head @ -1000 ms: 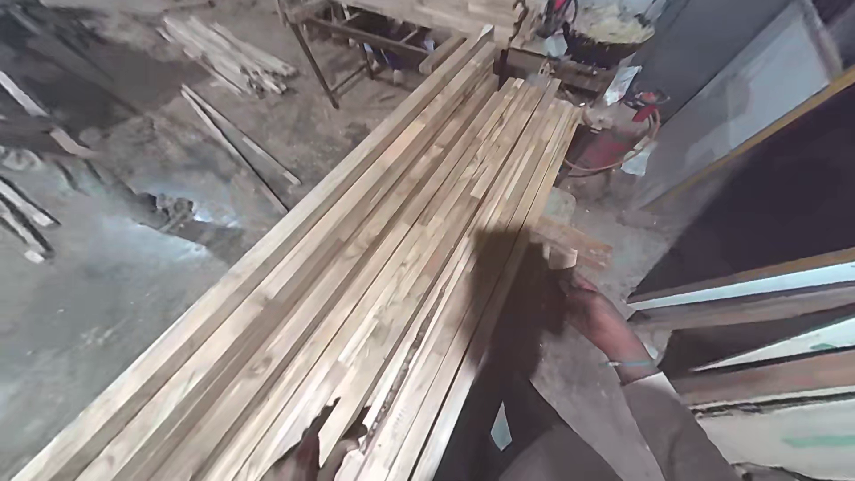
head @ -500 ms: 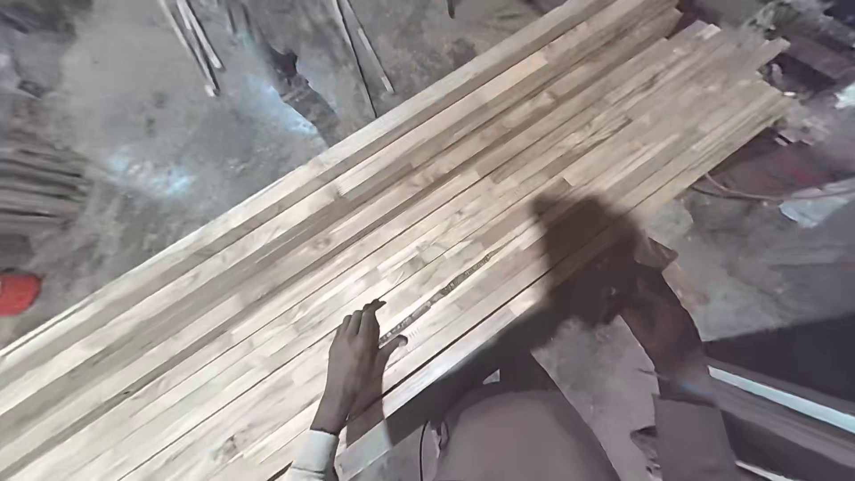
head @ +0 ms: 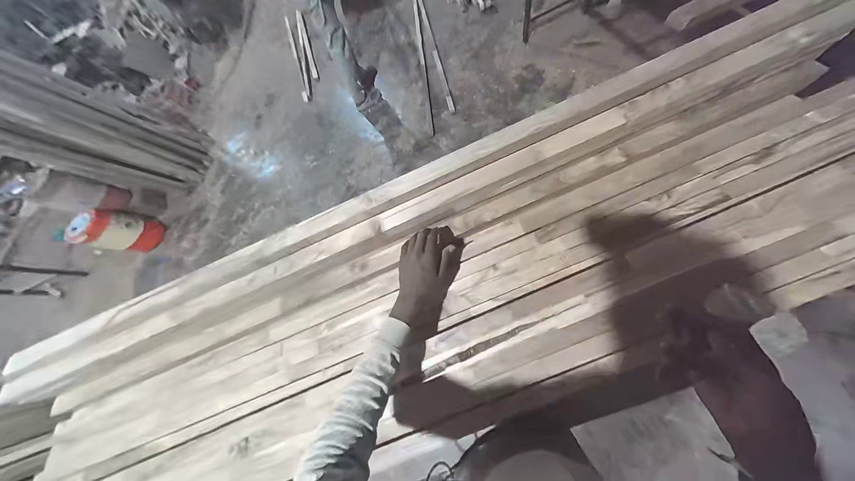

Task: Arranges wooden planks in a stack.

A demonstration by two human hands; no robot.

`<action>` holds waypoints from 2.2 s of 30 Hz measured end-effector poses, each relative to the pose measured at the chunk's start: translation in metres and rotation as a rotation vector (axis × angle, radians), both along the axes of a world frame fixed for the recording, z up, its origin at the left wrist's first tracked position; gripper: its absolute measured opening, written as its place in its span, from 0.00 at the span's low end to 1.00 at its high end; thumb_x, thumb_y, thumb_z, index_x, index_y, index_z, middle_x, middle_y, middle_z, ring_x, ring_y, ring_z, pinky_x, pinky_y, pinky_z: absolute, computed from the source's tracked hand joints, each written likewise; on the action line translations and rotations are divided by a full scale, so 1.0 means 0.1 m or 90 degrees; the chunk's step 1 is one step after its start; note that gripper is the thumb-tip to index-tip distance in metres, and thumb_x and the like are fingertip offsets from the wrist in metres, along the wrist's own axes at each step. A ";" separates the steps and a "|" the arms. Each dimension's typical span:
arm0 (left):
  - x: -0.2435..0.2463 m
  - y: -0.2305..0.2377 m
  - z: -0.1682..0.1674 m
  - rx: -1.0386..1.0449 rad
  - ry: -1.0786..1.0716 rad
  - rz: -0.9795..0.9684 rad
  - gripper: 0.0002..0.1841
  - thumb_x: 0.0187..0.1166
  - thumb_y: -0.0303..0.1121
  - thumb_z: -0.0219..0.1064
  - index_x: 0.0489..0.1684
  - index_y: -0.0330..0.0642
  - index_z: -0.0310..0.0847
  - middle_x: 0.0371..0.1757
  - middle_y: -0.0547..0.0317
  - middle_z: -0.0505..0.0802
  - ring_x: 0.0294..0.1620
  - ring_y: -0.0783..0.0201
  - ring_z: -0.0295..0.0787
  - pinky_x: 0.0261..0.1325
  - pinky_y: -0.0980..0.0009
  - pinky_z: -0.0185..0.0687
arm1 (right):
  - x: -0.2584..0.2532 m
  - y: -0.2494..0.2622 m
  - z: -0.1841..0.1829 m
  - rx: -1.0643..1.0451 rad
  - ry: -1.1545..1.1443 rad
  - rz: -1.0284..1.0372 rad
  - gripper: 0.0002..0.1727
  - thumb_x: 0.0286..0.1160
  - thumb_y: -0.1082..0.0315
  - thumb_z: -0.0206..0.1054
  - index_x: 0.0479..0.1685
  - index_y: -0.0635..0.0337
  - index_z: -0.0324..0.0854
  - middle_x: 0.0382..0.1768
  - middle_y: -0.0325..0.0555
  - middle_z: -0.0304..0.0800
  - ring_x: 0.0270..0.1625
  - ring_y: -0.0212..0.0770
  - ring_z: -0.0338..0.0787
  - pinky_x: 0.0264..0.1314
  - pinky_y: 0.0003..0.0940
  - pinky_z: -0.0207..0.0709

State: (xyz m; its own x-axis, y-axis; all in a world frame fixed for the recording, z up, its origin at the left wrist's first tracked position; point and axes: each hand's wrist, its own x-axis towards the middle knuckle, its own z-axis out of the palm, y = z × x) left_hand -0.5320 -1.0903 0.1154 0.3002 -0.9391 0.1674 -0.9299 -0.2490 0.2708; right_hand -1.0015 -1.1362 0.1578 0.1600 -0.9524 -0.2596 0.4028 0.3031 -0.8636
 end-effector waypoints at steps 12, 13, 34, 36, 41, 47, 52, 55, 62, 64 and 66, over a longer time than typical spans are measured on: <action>-0.09 0.05 -0.39 -0.020 -0.100 0.019 0.21 0.83 0.51 0.60 0.62 0.48 0.87 0.58 0.50 0.90 0.61 0.47 0.86 0.61 0.50 0.84 | 0.11 0.03 -0.28 0.061 -0.075 -0.075 0.14 0.80 0.65 0.63 0.60 0.56 0.83 0.56 0.54 0.93 0.52 0.47 0.95 0.47 0.43 0.93; -0.05 0.00 -0.34 -0.023 -0.076 0.008 0.23 0.81 0.52 0.63 0.62 0.45 0.86 0.58 0.46 0.89 0.62 0.44 0.86 0.62 0.47 0.83 | 0.15 0.02 -0.26 0.057 -0.085 -0.081 0.14 0.79 0.66 0.65 0.60 0.56 0.82 0.56 0.54 0.92 0.52 0.47 0.94 0.48 0.43 0.92; 0.16 -0.03 -0.32 0.058 -0.131 -0.027 0.25 0.82 0.50 0.63 0.69 0.43 0.84 0.63 0.37 0.88 0.57 0.39 0.91 0.54 0.40 0.87 | 0.00 0.64 -0.08 0.123 -0.060 -0.301 0.17 0.74 0.71 0.63 0.63 0.55 0.80 0.48 0.51 0.94 0.44 0.43 0.95 0.43 0.40 0.92; 0.20 -0.05 -0.23 0.109 -0.125 -0.052 0.29 0.84 0.56 0.57 0.63 0.38 0.86 0.55 0.39 0.92 0.54 0.42 0.93 0.54 0.43 0.88 | -0.06 0.70 -0.14 0.141 -0.043 -0.332 0.17 0.76 0.72 0.64 0.64 0.55 0.79 0.48 0.49 0.93 0.44 0.43 0.95 0.43 0.41 0.92; 0.10 -0.40 0.85 0.306 0.027 -0.176 0.34 0.93 0.57 0.41 0.83 0.39 0.72 0.58 0.34 0.93 0.61 0.37 0.91 0.68 0.35 0.80 | -0.24 0.90 -0.23 0.100 -0.053 -0.318 0.15 0.79 0.68 0.64 0.63 0.57 0.80 0.50 0.53 0.93 0.45 0.46 0.95 0.45 0.43 0.92; -0.72 -0.31 1.68 0.379 0.352 -0.220 0.40 0.91 0.63 0.31 0.51 0.37 0.83 0.31 0.52 0.87 0.27 0.57 0.85 0.32 0.53 0.84 | -0.34 1.39 -0.09 0.065 -0.033 -0.420 0.16 0.74 0.67 0.64 0.59 0.56 0.80 0.44 0.46 0.93 0.41 0.40 0.94 0.39 0.38 0.91; -1.54 0.81 1.44 0.426 0.581 -0.331 0.23 0.86 0.50 0.63 0.65 0.41 0.86 0.54 0.57 0.96 0.53 0.65 0.94 0.60 0.62 0.92 | -0.53 2.23 -0.14 0.062 -0.025 -0.448 0.18 0.79 0.66 0.64 0.67 0.54 0.81 0.53 0.44 0.93 0.49 0.37 0.93 0.48 0.37 0.91; -1.85 1.57 0.91 0.394 0.534 -0.334 0.25 0.84 0.52 0.65 0.65 0.41 0.86 0.52 0.59 0.97 0.54 0.67 0.94 0.63 0.61 0.91 | -0.74 2.68 -0.14 0.081 -0.035 -0.426 0.18 0.82 0.70 0.59 0.69 0.58 0.77 0.55 0.51 0.91 0.50 0.46 0.94 0.49 0.46 0.92; -2.52 2.73 -0.09 0.560 0.174 -0.151 0.48 0.72 0.72 0.65 0.84 0.43 0.68 0.46 0.43 0.96 0.49 0.42 0.95 0.54 0.37 0.88 | -0.96 3.54 -0.04 0.125 0.055 -0.315 0.14 0.90 0.71 0.53 0.62 0.59 0.82 0.48 0.48 0.93 0.46 0.41 0.94 0.49 0.40 0.91; -2.62 2.79 -0.39 0.562 0.174 -0.161 0.50 0.70 0.74 0.65 0.87 0.45 0.64 0.48 0.43 0.95 0.50 0.43 0.95 0.54 0.38 0.89 | -1.02 3.59 -0.10 0.139 0.054 -0.263 0.14 0.89 0.72 0.54 0.63 0.60 0.81 0.48 0.50 0.92 0.44 0.42 0.94 0.47 0.41 0.92; -2.61 2.76 -0.66 0.538 0.265 -0.215 0.50 0.70 0.74 0.64 0.85 0.43 0.66 0.53 0.43 0.95 0.54 0.44 0.94 0.59 0.40 0.87 | -1.02 3.60 -0.13 0.186 0.059 -0.213 0.15 0.88 0.72 0.55 0.67 0.62 0.78 0.50 0.55 0.92 0.44 0.46 0.95 0.46 0.43 0.92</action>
